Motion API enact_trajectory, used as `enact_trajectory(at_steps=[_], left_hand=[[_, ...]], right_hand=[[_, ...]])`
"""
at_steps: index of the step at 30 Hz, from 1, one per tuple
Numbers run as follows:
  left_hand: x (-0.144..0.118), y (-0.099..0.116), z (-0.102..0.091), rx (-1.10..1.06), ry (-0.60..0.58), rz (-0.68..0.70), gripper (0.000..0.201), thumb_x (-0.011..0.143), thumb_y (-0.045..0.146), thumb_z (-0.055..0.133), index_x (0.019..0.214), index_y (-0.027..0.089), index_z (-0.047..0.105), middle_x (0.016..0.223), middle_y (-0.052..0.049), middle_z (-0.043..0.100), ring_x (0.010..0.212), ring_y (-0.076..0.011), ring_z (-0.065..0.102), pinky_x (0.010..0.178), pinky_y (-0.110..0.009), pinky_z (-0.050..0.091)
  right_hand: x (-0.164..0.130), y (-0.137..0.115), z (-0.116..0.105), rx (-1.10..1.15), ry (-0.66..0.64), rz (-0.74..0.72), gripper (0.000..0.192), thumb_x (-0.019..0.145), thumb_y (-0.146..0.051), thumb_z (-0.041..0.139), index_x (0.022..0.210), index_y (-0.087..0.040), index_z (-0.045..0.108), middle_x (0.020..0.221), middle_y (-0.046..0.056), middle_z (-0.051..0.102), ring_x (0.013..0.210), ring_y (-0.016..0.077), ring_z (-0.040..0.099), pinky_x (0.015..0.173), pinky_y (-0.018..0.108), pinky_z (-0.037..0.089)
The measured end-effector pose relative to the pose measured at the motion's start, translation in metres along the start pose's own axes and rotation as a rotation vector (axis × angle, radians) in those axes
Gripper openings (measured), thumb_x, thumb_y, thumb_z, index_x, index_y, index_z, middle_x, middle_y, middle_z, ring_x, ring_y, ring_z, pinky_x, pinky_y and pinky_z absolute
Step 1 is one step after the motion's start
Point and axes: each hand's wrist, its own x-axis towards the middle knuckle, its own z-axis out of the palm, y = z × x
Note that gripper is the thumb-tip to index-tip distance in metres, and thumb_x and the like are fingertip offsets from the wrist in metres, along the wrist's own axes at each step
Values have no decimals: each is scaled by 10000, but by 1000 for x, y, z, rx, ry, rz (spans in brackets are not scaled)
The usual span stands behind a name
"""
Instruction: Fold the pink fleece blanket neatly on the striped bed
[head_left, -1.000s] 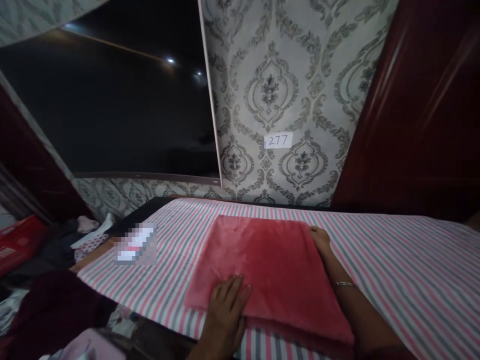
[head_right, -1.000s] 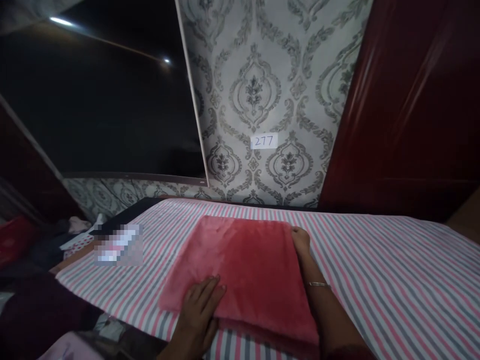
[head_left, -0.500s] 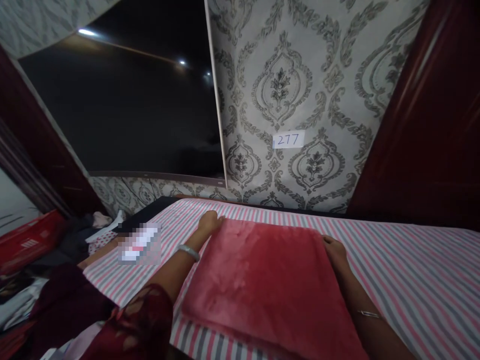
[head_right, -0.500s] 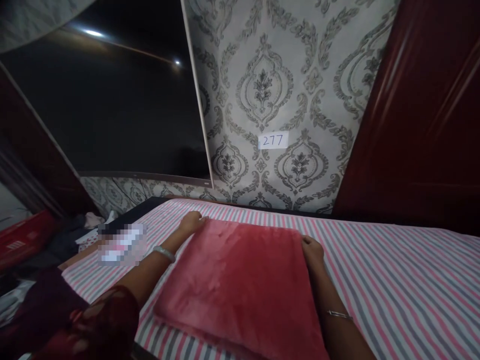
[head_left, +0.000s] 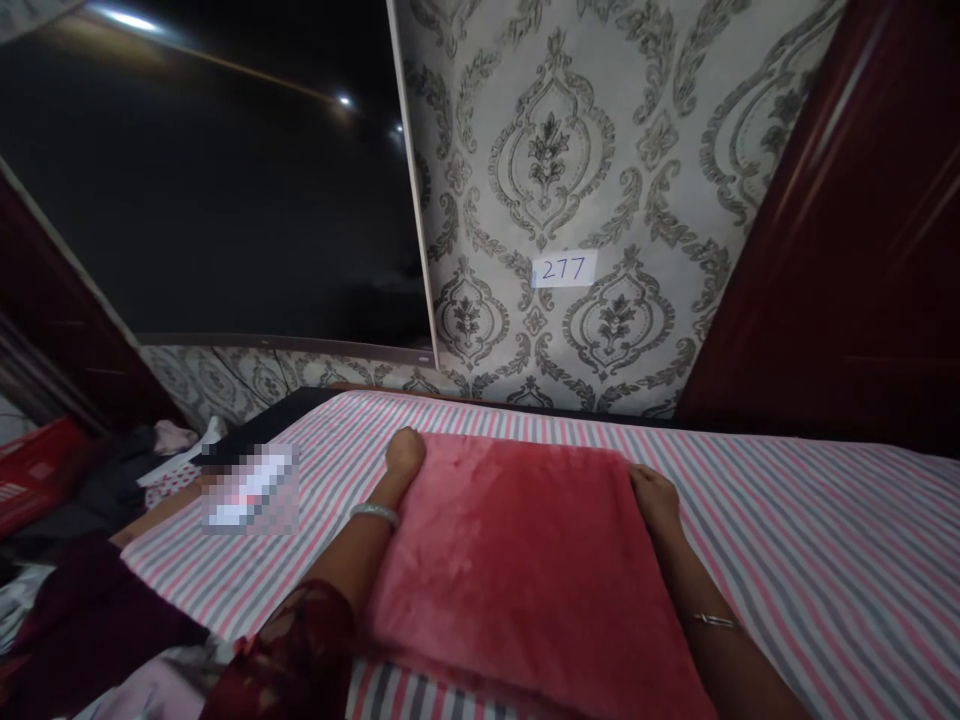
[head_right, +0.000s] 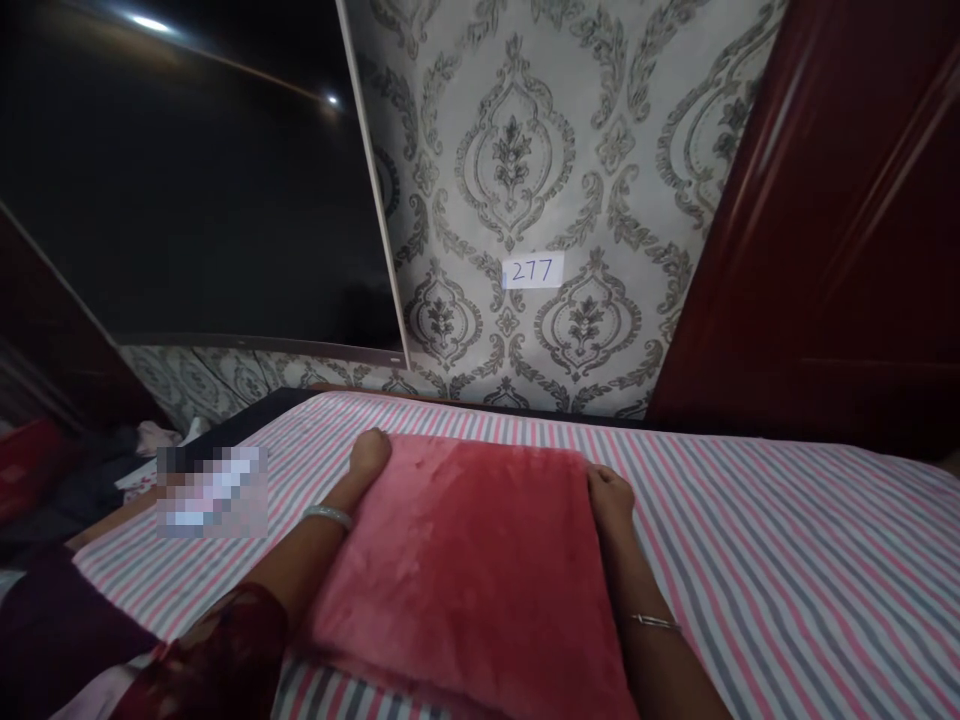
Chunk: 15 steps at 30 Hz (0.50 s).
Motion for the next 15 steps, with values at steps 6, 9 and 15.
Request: enact_trajectory(at_steps=[6,9,15], left_hand=[[-4,0,-18,-18,-10,96,461,982,381,369,995,97,731,1090,-210,718,1061,-287,673,836,-344,502],[-10,0,-24,-11,-14,157,487,941,468,390,945,121,732,1018,-196,738,997,-314,688,780,-360,503],[-23,-1,-10,-9,75,146,487,954,377,292,1092,67,642,1066,-271,702,990,-346,680,758,-400,484]], right_hand=[[2,0,6,62,-68,-39,381,579,-564,608,593,-183,630,589,36,625,642,202,555,571,298,421],[6,2,9,93,-111,-64,416,563,-606,648,588,-193,601,573,6,596,615,177,529,550,276,412],[11,4,7,131,-70,-89,396,607,-598,603,559,-216,510,534,-20,514,597,151,479,535,256,365]])
